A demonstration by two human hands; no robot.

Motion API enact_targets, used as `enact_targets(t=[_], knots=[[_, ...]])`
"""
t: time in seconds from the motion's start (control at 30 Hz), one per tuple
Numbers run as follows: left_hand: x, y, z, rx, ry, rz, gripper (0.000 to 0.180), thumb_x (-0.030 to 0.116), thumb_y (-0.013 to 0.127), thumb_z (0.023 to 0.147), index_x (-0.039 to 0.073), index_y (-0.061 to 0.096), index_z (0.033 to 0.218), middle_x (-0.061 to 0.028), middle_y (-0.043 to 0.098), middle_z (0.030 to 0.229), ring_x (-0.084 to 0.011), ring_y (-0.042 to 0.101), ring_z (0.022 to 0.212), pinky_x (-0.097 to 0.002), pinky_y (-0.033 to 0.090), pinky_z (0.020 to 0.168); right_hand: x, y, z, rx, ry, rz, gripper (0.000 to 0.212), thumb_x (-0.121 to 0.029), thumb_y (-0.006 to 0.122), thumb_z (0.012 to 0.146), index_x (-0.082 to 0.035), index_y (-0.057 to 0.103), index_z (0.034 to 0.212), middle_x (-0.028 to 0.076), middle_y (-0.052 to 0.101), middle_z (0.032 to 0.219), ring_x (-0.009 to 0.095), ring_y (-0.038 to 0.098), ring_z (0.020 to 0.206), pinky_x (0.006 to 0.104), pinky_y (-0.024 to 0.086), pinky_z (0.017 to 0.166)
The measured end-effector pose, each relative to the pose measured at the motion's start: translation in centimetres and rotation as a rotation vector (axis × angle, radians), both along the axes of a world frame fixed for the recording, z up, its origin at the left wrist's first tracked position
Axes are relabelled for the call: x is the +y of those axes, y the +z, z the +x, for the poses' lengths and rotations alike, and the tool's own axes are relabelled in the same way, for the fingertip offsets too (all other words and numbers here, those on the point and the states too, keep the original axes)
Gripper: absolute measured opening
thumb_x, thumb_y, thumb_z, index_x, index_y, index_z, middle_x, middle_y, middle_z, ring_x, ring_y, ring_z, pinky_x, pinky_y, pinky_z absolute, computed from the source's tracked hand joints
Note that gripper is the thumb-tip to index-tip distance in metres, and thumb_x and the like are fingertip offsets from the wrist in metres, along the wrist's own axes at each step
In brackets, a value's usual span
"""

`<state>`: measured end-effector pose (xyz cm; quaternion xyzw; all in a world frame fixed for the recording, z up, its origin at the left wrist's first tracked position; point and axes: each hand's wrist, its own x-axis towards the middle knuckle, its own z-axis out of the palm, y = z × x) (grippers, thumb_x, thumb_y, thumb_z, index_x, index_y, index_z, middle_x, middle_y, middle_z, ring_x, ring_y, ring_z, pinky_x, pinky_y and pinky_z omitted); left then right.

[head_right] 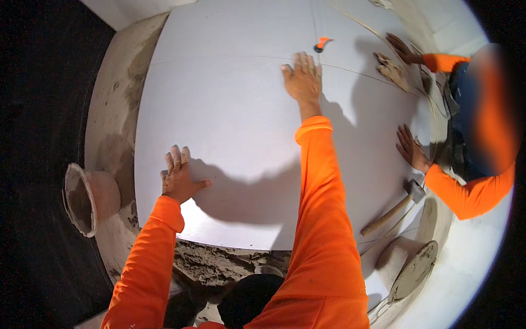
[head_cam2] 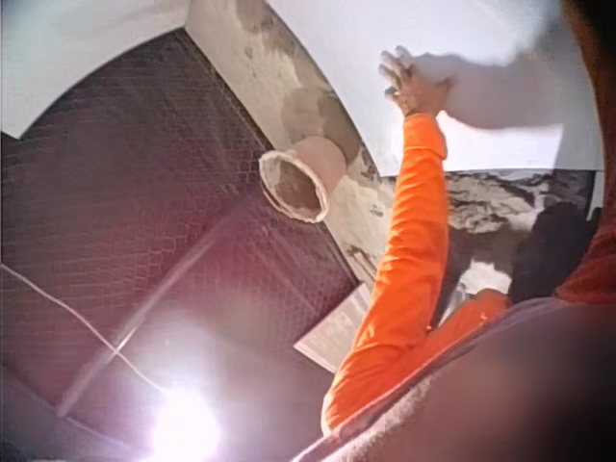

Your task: The person spreads cement on the floor with a trowel, places a large white tile, and taps it with a rubber mallet to level it. They insert orange tile spacers between tiles and wipe the surface with a cloth. The person repeats this process for multiple tiles.

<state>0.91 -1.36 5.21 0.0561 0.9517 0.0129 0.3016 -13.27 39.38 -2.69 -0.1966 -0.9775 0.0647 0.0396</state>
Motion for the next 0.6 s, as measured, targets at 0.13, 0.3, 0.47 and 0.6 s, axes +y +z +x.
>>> enact_targets(t=[0.13,0.3,0.47,0.6], knots=[[0.8,0.6,-0.3,-0.014,-0.04,-0.053,0.127,0.064,0.084,0.081,0.002,0.016,0.169,-0.0302,0.009,0.175,-0.053,0.011,0.162,-0.0683,0.032,0.122,6.2,-0.7,4.1,0.015,-0.135,-0.038,0.072,-0.059,0.03,0.111,-0.017,0.031,0.169,0.005,0.023,0.179,0.025,0.016,0.166,0.0537,0.009,0.134],[1.0,0.2,-0.6,-0.065,-0.079,-0.122,0.137,0.071,0.082,0.081,-0.001,0.006,0.17,-0.0351,0.003,0.174,-0.0565,0.01,0.16,-0.0666,0.033,0.122,6.6,-1.7,5.4,0.038,-0.057,0.008,0.072,-0.062,0.029,0.111,-0.018,0.032,0.169,0.007,0.026,0.177,0.028,0.017,0.165,0.0563,0.012,0.133],[1.0,0.1,-0.7,-0.055,-0.096,-0.116,0.138,0.069,0.083,0.081,-0.003,0.006,0.169,-0.0381,0.003,0.173,-0.0596,0.011,0.158,-0.062,0.035,0.124,6.5,-1.5,6.1,0.093,-0.087,0.008,0.07,-0.061,0.029,0.111,-0.022,0.034,0.169,0.006,0.025,0.178,0.028,0.019,0.165,0.0569,0.013,0.133],[1.1,0.0,-0.7,-0.034,-0.097,-0.119,0.128,0.062,0.085,0.083,-0.005,0.015,0.167,-0.0376,0.01,0.172,-0.0587,0.016,0.158,-0.062,0.039,0.122,6.4,-1.2,6.3,0.064,-0.083,0.044,0.067,-0.06,0.03,0.111,-0.026,0.035,0.168,0.006,0.026,0.177,0.028,0.02,0.164,0.0571,0.014,0.132]])
